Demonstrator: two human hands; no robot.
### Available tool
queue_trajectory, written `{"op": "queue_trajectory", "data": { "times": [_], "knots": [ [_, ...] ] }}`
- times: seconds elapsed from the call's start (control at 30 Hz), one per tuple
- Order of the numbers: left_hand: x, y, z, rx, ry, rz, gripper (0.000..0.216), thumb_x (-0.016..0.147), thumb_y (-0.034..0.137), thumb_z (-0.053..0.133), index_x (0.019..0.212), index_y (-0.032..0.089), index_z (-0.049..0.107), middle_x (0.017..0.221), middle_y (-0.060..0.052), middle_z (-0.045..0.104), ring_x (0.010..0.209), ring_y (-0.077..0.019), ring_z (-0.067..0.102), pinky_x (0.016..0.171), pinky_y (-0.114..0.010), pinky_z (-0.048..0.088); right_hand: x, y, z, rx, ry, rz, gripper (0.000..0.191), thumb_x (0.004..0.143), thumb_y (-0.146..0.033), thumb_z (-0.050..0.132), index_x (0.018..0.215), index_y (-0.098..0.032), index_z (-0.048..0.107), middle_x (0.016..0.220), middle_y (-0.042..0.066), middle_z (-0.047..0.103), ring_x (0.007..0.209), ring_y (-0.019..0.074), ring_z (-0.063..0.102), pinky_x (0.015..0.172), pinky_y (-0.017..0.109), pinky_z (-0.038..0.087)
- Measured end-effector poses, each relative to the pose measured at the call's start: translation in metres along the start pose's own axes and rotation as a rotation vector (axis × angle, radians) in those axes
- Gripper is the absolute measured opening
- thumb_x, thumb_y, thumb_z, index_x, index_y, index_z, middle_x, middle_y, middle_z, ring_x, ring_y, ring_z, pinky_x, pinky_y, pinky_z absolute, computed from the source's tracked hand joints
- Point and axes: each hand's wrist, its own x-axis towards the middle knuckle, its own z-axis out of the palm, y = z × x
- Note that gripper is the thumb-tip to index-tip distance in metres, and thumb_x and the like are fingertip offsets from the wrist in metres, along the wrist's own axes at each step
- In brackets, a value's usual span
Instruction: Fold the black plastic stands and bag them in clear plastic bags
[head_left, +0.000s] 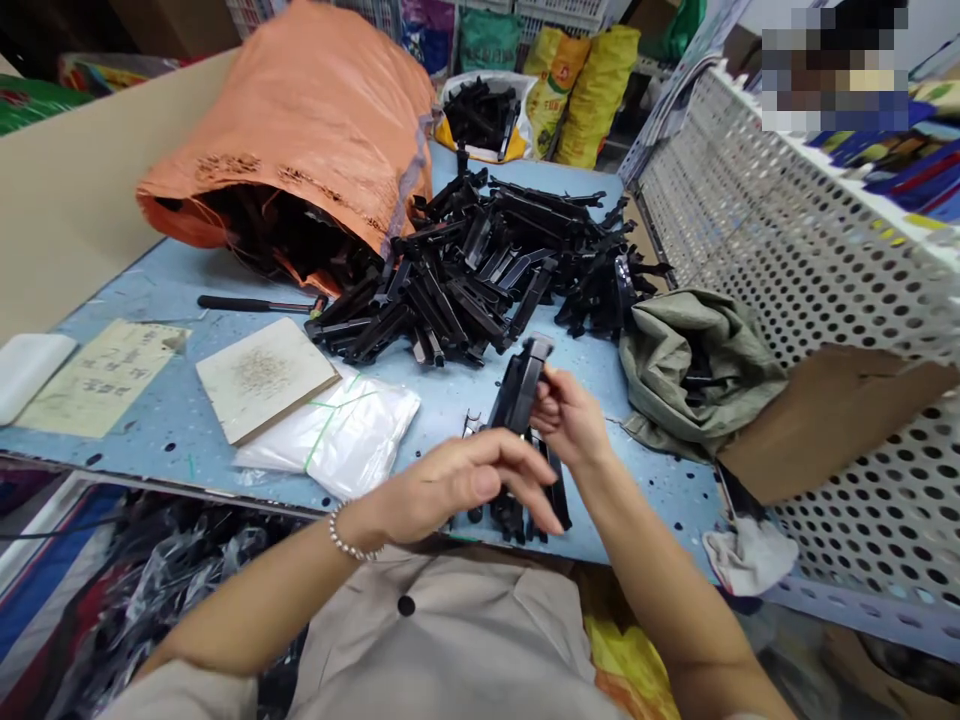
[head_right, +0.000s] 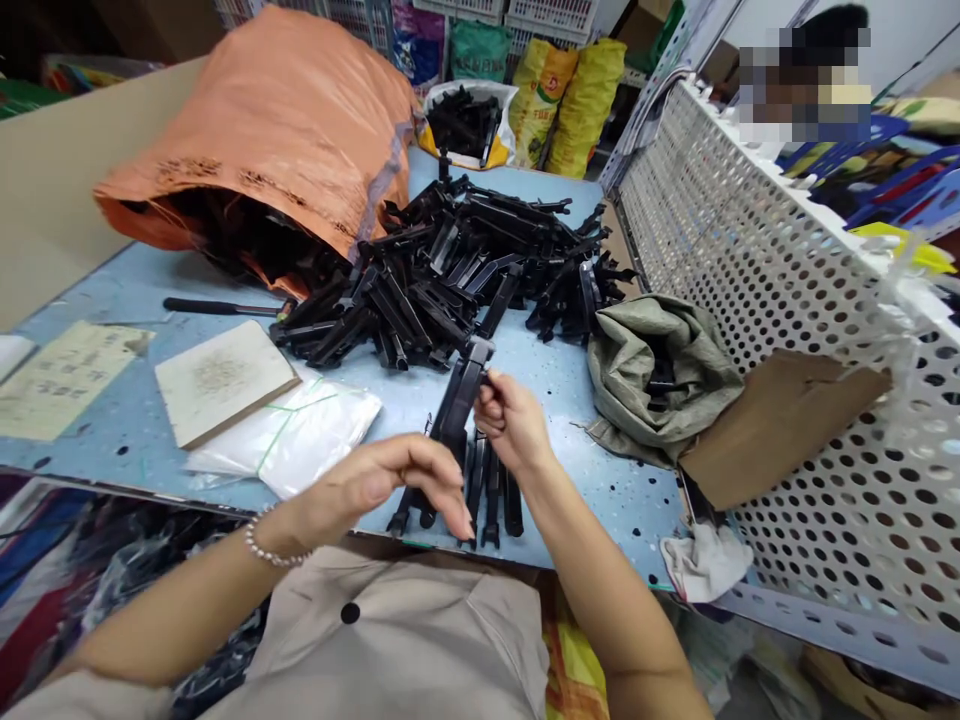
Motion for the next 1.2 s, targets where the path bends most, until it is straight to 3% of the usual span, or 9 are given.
{"op": "queue_trajectory", "data": {
  "times": [0.2, 0.37, 0.53, 0.6, 0.7, 0.87, 0.97, 1.1, 1.2],
  "knots": [
    [0.016, -0.055, -0.044, -0.329, 0.464, -0.074, 0.063, 0.085, 0.073, 0.035, 0.090, 0.015, 0.058, 0.081, -0.011, 0.073, 0.084, -0.0264, 0.069, 0.084, -0.042, 0.049, -0.050, 0.008, 0.028, -0.446, -0.100, -0.304, 0.038, 0.087, -0.046, 0.059, 0.062, -0.016, 0.058, 0.057, -0.002, 0.048, 0.051, 0.0074, 0.037, 0.047, 0.022, 0.027],
    [0.034, -0.002, -0.053, -0.107, 0.433, 0.003, 0.061, 0.074, 0.056, 0.069, 0.117, 0.018, 0.048, 0.092, -0.008, 0.072, 0.087, -0.0229, 0.068, 0.079, -0.036, 0.050, -0.055, 0.072, 0.045, -0.114, -0.217, 0.067, 0.042, 0.086, -0.049, 0.055, 0.057, -0.019, 0.048, 0.045, -0.009, 0.029, 0.040, 0.0055, 0.019, 0.039, 0.022, 0.015],
    [0.027, 0.013, -0.034, 0.125, 0.421, 0.033, 0.060, 0.073, 0.029, 0.076, 0.125, 0.019, 0.048, 0.106, -0.009, 0.067, 0.094, -0.0184, 0.064, 0.081, -0.029, 0.049, -0.038, 0.073, 0.025, -0.135, -0.422, 0.381, 0.042, 0.087, -0.053, 0.048, 0.060, -0.020, 0.045, 0.043, -0.009, 0.029, 0.036, 0.0061, 0.018, 0.035, 0.021, 0.013],
    [0.022, 0.004, -0.033, 0.064, 0.511, 0.036, 0.053, 0.077, 0.033, 0.072, 0.123, 0.019, 0.051, 0.107, -0.008, 0.066, 0.088, -0.0170, 0.064, 0.077, -0.029, 0.050, -0.038, 0.055, 0.015, -0.456, -0.398, 0.214, 0.042, 0.091, -0.053, 0.042, 0.069, -0.019, 0.052, 0.050, -0.005, 0.042, 0.041, 0.0086, 0.033, 0.039, 0.022, 0.025],
    [0.016, -0.010, -0.037, -0.011, 0.657, 0.003, 0.048, 0.077, 0.037, 0.070, 0.119, 0.019, 0.055, 0.102, -0.005, 0.066, 0.078, -0.0143, 0.063, 0.070, -0.026, 0.051, -0.037, 0.025, 0.007, -1.027, -0.166, -0.372, 0.032, 0.095, -0.046, 0.042, 0.098, -0.018, 0.058, 0.079, 0.004, 0.060, 0.069, 0.0160, 0.055, 0.061, 0.028, 0.043],
    [0.011, -0.026, -0.030, 0.023, 0.687, -0.130, 0.045, 0.081, 0.050, 0.064, 0.113, 0.018, 0.060, 0.082, -0.001, 0.064, 0.065, -0.0140, 0.061, 0.057, -0.025, 0.050, -0.023, 0.000, 0.008, -1.612, -0.133, -1.047, 0.021, 0.098, -0.028, 0.040, 0.096, -0.018, 0.059, 0.081, 0.008, 0.062, 0.075, 0.0196, 0.054, 0.065, 0.031, 0.041],
    [0.007, -0.030, -0.028, 0.133, 0.696, -0.179, 0.052, 0.083, 0.055, 0.059, 0.119, 0.019, 0.058, 0.077, -0.001, 0.064, 0.060, -0.0143, 0.060, 0.052, -0.025, 0.047, -0.016, 0.000, 0.009, -1.723, -0.249, -1.100, 0.024, 0.097, -0.021, 0.036, 0.086, -0.018, 0.057, 0.075, 0.006, 0.061, 0.070, 0.0186, 0.053, 0.061, 0.030, 0.038],
    [-0.007, -0.043, -0.047, 0.197, 0.807, -0.206, 0.055, 0.082, 0.053, 0.061, 0.125, 0.019, 0.055, 0.088, -0.004, 0.068, 0.072, -0.0181, 0.065, 0.065, -0.030, 0.052, -0.005, 0.002, 0.006, -1.714, -0.476, -0.825, 0.018, 0.097, -0.027, 0.040, 0.095, -0.020, 0.057, 0.087, 0.006, 0.065, 0.078, 0.0182, 0.057, 0.064, 0.028, 0.040],
    [-0.019, -0.066, -0.067, 0.239, 0.954, -0.267, 0.053, 0.084, 0.056, 0.056, 0.119, 0.016, 0.058, 0.085, -0.006, 0.069, 0.073, -0.0205, 0.065, 0.067, -0.033, 0.052, 0.027, -0.004, -0.005, -1.582, -0.309, -0.665, 0.020, 0.096, -0.033, 0.043, 0.105, -0.022, 0.057, 0.098, 0.006, 0.065, 0.085, 0.0191, 0.059, 0.073, 0.030, 0.043]
  ]
}}
